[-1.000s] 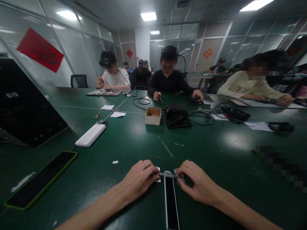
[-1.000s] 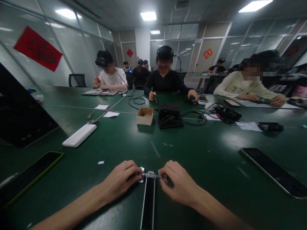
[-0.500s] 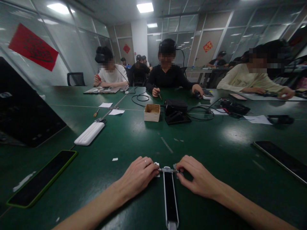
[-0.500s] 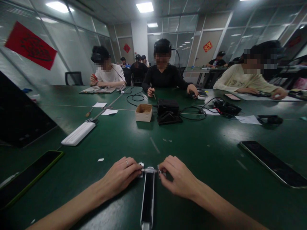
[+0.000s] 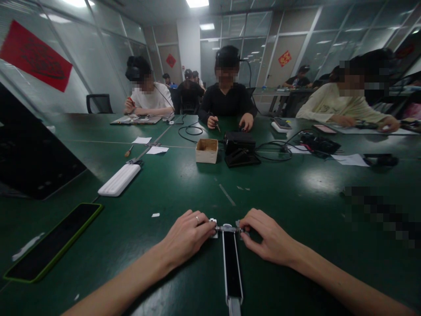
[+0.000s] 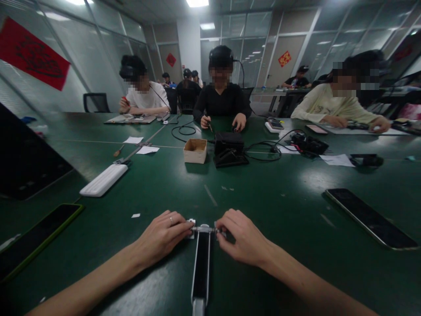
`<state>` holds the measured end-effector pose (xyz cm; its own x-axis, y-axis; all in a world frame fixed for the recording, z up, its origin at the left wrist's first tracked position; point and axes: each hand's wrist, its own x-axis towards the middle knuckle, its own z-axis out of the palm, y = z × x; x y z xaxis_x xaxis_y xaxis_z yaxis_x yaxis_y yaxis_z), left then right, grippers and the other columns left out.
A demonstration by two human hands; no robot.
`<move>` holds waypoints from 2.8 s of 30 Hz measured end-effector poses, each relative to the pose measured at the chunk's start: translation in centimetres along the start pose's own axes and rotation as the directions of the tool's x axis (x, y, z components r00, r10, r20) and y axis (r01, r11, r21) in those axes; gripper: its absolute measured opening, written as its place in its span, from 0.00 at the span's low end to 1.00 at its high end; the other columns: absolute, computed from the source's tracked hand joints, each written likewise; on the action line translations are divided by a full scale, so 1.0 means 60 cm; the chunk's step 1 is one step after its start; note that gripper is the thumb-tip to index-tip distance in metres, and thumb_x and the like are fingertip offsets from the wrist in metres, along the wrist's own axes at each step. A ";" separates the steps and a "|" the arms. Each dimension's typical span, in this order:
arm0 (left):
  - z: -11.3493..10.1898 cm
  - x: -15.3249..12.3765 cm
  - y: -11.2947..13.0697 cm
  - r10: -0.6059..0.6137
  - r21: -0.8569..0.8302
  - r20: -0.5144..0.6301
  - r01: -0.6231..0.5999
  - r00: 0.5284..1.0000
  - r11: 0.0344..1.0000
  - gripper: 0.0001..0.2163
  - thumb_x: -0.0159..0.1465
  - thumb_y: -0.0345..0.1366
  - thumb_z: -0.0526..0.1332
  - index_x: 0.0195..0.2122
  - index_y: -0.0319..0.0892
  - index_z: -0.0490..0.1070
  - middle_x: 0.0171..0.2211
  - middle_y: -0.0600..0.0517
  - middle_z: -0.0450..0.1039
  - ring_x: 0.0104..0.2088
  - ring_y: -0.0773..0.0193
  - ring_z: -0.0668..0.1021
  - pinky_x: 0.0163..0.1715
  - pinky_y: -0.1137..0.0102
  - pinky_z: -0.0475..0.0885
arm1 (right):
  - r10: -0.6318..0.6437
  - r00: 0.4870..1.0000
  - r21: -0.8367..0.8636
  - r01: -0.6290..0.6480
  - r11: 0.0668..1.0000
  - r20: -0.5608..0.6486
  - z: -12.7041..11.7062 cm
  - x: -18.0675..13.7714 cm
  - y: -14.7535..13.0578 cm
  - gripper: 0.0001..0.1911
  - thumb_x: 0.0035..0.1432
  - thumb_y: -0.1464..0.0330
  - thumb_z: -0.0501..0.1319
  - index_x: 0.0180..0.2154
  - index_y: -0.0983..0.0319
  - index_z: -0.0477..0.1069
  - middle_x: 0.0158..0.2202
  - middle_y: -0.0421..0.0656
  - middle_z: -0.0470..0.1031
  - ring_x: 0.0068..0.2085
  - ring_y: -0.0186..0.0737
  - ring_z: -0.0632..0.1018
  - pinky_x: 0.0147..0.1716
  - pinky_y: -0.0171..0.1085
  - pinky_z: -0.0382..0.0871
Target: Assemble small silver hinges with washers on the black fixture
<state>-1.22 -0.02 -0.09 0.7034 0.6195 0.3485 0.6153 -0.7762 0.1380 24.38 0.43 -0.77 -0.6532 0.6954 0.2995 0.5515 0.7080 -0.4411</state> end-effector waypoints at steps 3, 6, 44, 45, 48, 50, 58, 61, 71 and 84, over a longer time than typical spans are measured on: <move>0.006 -0.001 0.001 -0.084 -0.091 0.000 0.084 0.996 0.992 0.10 0.70 0.34 0.53 0.42 0.40 0.73 0.33 0.49 0.74 0.31 0.63 0.74 0.31 0.69 0.68 | 0.005 1.000 -0.003 -0.005 1.000 0.013 0.000 0.000 0.000 0.07 0.57 0.73 0.55 0.38 0.64 0.69 0.32 0.44 0.70 0.32 0.38 0.69 0.31 0.38 0.63; 0.008 -0.002 0.002 -0.150 -0.151 0.026 0.152 0.988 0.977 0.08 0.68 0.33 0.55 0.41 0.41 0.74 0.34 0.50 0.74 0.33 0.63 0.75 0.32 0.69 0.70 | 0.001 1.000 -0.005 0.000 1.000 0.015 -0.001 0.000 -0.001 0.07 0.58 0.72 0.54 0.38 0.65 0.69 0.32 0.45 0.70 0.32 0.38 0.69 0.31 0.38 0.63; -0.003 -0.001 0.017 -0.255 -0.224 0.015 0.251 0.967 0.942 0.05 0.62 0.34 0.63 0.38 0.41 0.72 0.34 0.51 0.71 0.32 0.63 0.75 0.30 0.70 0.72 | 0.035 0.999 0.005 -0.035 0.999 -0.022 0.000 -0.002 0.000 0.06 0.56 0.73 0.57 0.38 0.64 0.69 0.31 0.43 0.71 0.32 0.38 0.70 0.31 0.37 0.64; -0.003 -0.001 0.016 -0.252 -0.218 0.020 0.250 0.967 0.943 0.05 0.62 0.34 0.63 0.39 0.41 0.72 0.34 0.51 0.71 0.32 0.63 0.75 0.30 0.70 0.72 | 0.033 0.999 0.006 -0.033 0.999 -0.019 -0.001 -0.002 0.000 0.06 0.56 0.72 0.57 0.37 0.64 0.69 0.31 0.43 0.70 0.32 0.38 0.70 0.31 0.37 0.63; -0.002 -0.002 0.015 -0.226 -0.235 -0.003 0.219 0.974 0.947 0.04 0.63 0.33 0.62 0.37 0.40 0.72 0.33 0.51 0.71 0.31 0.64 0.75 0.29 0.71 0.72 | 0.037 0.999 -0.004 -0.037 0.999 -0.006 0.000 -0.003 0.000 0.06 0.58 0.72 0.56 0.38 0.64 0.69 0.31 0.43 0.70 0.32 0.38 0.70 0.31 0.38 0.63; -0.001 -0.002 0.015 -0.216 -0.258 -0.026 0.202 0.976 0.945 0.03 0.63 0.32 0.61 0.37 0.40 0.72 0.33 0.51 0.71 0.32 0.64 0.75 0.30 0.71 0.72 | 0.043 0.999 -0.015 -0.043 0.999 0.002 0.000 -0.004 0.001 0.06 0.59 0.71 0.56 0.38 0.64 0.69 0.31 0.43 0.70 0.31 0.38 0.69 0.31 0.38 0.63; -0.005 0.001 0.018 -0.231 -0.235 0.024 0.230 0.973 0.944 0.06 0.64 0.32 0.58 0.39 0.38 0.73 0.34 0.49 0.72 0.32 0.61 0.75 0.32 0.67 0.72 | 0.053 0.998 -0.013 -0.052 0.999 0.019 -0.003 -0.004 -0.001 0.07 0.59 0.71 0.55 0.39 0.65 0.69 0.31 0.44 0.69 0.32 0.39 0.69 0.32 0.39 0.63; -0.006 0.001 0.019 -0.225 -0.231 0.033 0.226 0.974 0.946 0.06 0.64 0.30 0.57 0.38 0.38 0.73 0.33 0.49 0.72 0.32 0.62 0.75 0.33 0.68 0.72 | 0.062 0.997 -0.008 -0.062 0.998 0.048 -0.003 -0.002 -0.003 0.08 0.60 0.71 0.54 0.40 0.65 0.69 0.31 0.45 0.69 0.32 0.39 0.69 0.32 0.40 0.63; 0.001 -0.001 0.022 -0.262 -0.263 0.018 0.258 0.965 0.930 0.04 0.61 0.28 0.61 0.37 0.39 0.73 0.32 0.52 0.71 0.30 0.65 0.75 0.32 0.71 0.71 | 0.102 0.986 -0.001 -0.103 0.995 0.129 -0.008 0.000 -0.010 0.10 0.62 0.68 0.51 0.38 0.62 0.69 0.30 0.44 0.69 0.31 0.40 0.69 0.32 0.39 0.63; -0.013 -0.001 0.024 -0.290 -0.269 0.068 0.298 0.955 0.916 0.06 0.62 0.32 0.61 0.39 0.40 0.72 0.35 0.51 0.71 0.34 0.62 0.75 0.34 0.68 0.72 | 0.102 0.994 -0.036 -0.103 0.994 -0.029 -0.001 -0.004 -0.009 0.08 0.59 0.69 0.54 0.37 0.64 0.69 0.31 0.45 0.70 0.31 0.39 0.70 0.30 0.38 0.64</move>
<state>-0.65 -1.26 0.78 0.5172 0.8246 0.2293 0.6772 -0.5581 0.4794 24.25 -0.10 -0.56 -0.5786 0.7671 0.2772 0.6340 0.6368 -0.4388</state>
